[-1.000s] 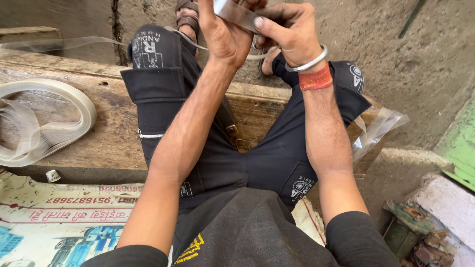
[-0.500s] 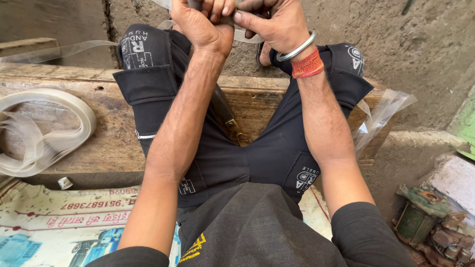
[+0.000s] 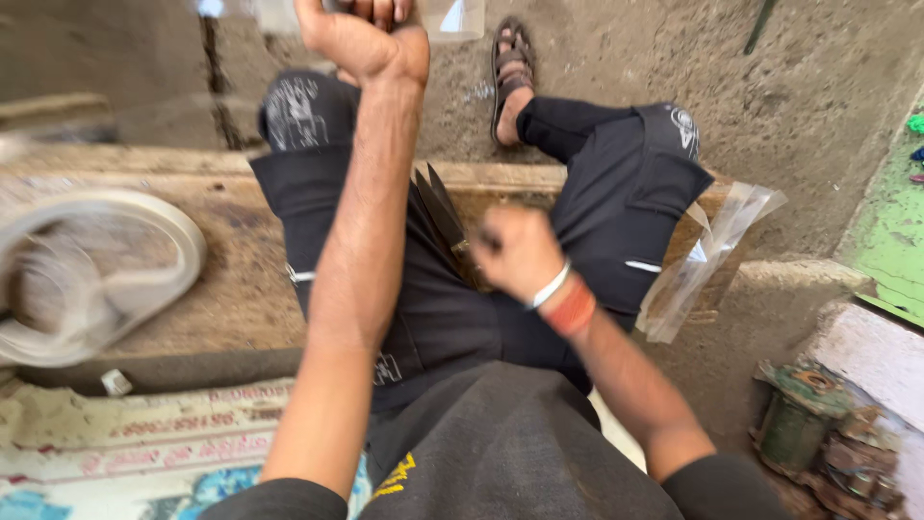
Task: The person sits on a low wooden bench and uses a pair of scissors to cut a roll of clear plastic tape into short segments. They repeatedly pull the tape, cut it, and drop the pieces onto the ground.
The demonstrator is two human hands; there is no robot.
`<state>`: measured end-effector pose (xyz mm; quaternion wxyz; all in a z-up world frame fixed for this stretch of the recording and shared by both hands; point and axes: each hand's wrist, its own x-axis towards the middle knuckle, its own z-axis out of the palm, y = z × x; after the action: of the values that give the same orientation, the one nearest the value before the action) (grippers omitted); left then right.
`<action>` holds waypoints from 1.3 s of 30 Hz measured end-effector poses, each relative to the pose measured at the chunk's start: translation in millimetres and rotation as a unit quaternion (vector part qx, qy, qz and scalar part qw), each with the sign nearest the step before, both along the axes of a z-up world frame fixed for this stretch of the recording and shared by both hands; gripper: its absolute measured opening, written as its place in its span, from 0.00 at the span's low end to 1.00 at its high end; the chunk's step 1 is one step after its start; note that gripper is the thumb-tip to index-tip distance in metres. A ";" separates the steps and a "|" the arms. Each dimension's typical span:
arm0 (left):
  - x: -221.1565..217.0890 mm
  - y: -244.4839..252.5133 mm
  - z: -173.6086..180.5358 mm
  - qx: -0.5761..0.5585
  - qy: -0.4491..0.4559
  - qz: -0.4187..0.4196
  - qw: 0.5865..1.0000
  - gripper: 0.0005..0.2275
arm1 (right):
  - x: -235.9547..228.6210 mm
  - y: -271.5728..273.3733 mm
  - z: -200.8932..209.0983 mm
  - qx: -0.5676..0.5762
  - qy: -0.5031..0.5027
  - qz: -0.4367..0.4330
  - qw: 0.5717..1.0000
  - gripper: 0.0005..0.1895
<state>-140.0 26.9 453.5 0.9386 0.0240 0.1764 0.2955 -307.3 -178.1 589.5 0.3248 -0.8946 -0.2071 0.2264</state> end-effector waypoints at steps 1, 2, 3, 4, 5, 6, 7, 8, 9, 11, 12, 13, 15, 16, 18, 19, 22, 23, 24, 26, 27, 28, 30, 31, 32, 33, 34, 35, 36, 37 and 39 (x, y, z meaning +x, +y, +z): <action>4.2 4.6 6.0 -0.025 0.008 -0.005 1.000 0.19 | -17.9 -0.5 -2.8 -0.016 0.030 0.019 0.999 0.10; 8.1 7.2 10.7 -0.014 -0.012 0.005 1.000 0.19 | -28.9 -1.6 -9.2 -0.032 0.062 0.038 0.997 0.12; 12.9 10.1 14.2 -0.003 -0.032 0.014 0.999 0.19 | -32.2 -1.3 -20.8 -0.076 0.079 0.043 0.993 0.13; 11.1 11.0 15.6 0.005 -0.044 0.024 0.999 0.18 | -40.1 -1.4 -29.4 -0.121 0.103 0.048 0.986 0.14; 10.4 13.3 15.9 0.004 -0.047 0.026 0.999 0.18 | -46.8 -1.2 -37.7 -0.166 0.127 0.053 0.976 0.15; 6.5 12.6 15.5 -0.001 -0.046 0.028 0.999 0.18 | -54.6 -0.9 -44.2 -0.214 0.135 0.047 0.966 0.15; 1.8 11.3 15.4 -0.005 -0.046 0.031 0.998 0.18 | -62.8 0.0 -48.1 -0.262 0.143 0.041 0.954 0.15; 3.4 13.7 16.8 0.008 -0.032 0.037 0.999 0.18 | -64.1 2.8 -52.1 -0.305 0.141 0.034 0.941 0.15; 5.0 16.3 18.4 0.021 -0.018 0.044 0.999 0.18 | -66.6 5.4 -53.1 -0.266 0.125 0.009 0.956 0.14; 12.2 25.4 20.3 0.034 -0.014 0.054 0.998 0.17 | -75.6 10.1 -49.0 -0.182 0.089 -0.038 0.979 0.11; 10.5 25.6 19.2 0.028 -0.018 0.059 0.998 0.17 | -78.7 8.0 -47.7 -0.149 0.070 -0.063 0.984 0.12; 9.9 24.4 17.5 0.022 -0.022 0.063 0.998 0.17 | -81.9 4.7 -46.3 -0.116 0.050 -0.088 0.988 0.12; 11.2 24.6 14.8 0.031 -0.039 0.068 0.996 0.18 | -80.6 0.3 -49.0 -0.073 0.005 -0.125 0.989 0.14; 11.3 24.7 13.9 0.036 -0.046 0.068 0.996 0.18 | -77.2 -0.9 -52.8 -0.064 -0.019 -0.138 0.988 0.15; 10.2 24.3 13.8 0.025 -0.047 0.069 0.996 0.19 | -69.5 -2.1 -60.4 -0.011 0.012 -0.185 0.983 0.16; 9.4 24.2 15.1 0.020 -0.047 0.070 0.996 0.20 | -65.7 -1.9 -63.5 0.033 0.068 -0.217 0.973 0.16; 8.9 24.7 24.8 0.023 -0.049 0.075 0.996 0.20 | -55.5 0.0 -64.8 0.122 0.207 -0.321 0.916 0.19; 9.4 24.3 29.5 0.017 -0.039 0.076 0.996 0.21 | -53.1 0.6 -62.9 0.143 0.248 -0.355 0.890 0.21; 8.8 22.6 34.2 0.010 -0.028 0.076 0.997 0.21 | -51.1 -0.4 -60.2 0.105 0.293 -0.343 0.886 0.20; 7.0 16.7 44.8 0.009 -0.017 0.081 0.997 0.20 | -48.4 -2.4 -53.5 0.028 0.380 -0.315 0.869 0.22; 6.0 12.4 50.8 0.015 -0.018 0.085 0.996 0.19 | -47.2 -2.8 -50.1 0.051 0.397 -0.319 0.859 0.22; 6.9 7.6 57.0 0.020 -0.020 0.087 0.996 0.18 | -45.1 -3.2 -47.0 0.076 0.413 -0.325 0.847 0.22; 2.0 -1.0 68.6 0.031 -0.067 0.067 0.995 0.17 | -39.6 -2.6 -42.4 0.139 0.399 -0.320 0.848 0.21; 1.9 -4.5 73.7 0.037 -0.090 0.057 0.994 0.16 | -36.0 -1.9 -41.3 0.177 0.367 -0.309 0.859 0.19; -2.5 -6.6 77.8 0.022 -0.091 0.054 0.994 0.17 | -38.7 0.0 -38.4 0.214 0.341 -0.298 0.865 0.18; -6.9 -8.5 81.9 0.007 -0.092 0.051 0.994 0.17 | -39.6 2.4 -37.0 0.218 0.277 -0.258 0.900 0.18; -9.7 -12.1 86.1 -0.009 -0.095 0.047 0.994 0.18 | -37.7 3.9 -36.7 0.221 0.208 -0.217 0.928 0.19; -14.2 -15.7 91.1 -0.011 -0.092 0.048 0.995 0.18 | -36.6 5.6 -35.2 0.221 0.138 -0.175 0.949 0.20; -13.3 -18.7 97.3 -0.012 -0.096 0.049 0.994 0.17 | -30.1 8.5 -35.1 0.241 0.159 -0.191 0.938 0.17; -13.1 -22.2 103.6 -0.013 -0.100 0.050 0.994 0.16 | -24.2 13.0 -35.2 0.261 0.181 -0.208 0.925 0.14; -18.4 -30.5 112.8 -0.001 -0.098 0.022 0.995 0.16 | -17.6 20.6 -34.5 0.309 0.212 -0.233 0.897 0.09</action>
<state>-158.4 -3.6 566.3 0.9448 -0.0101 0.0844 0.3165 -324.9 -157.5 555.0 0.6646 -0.7028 0.0216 0.2528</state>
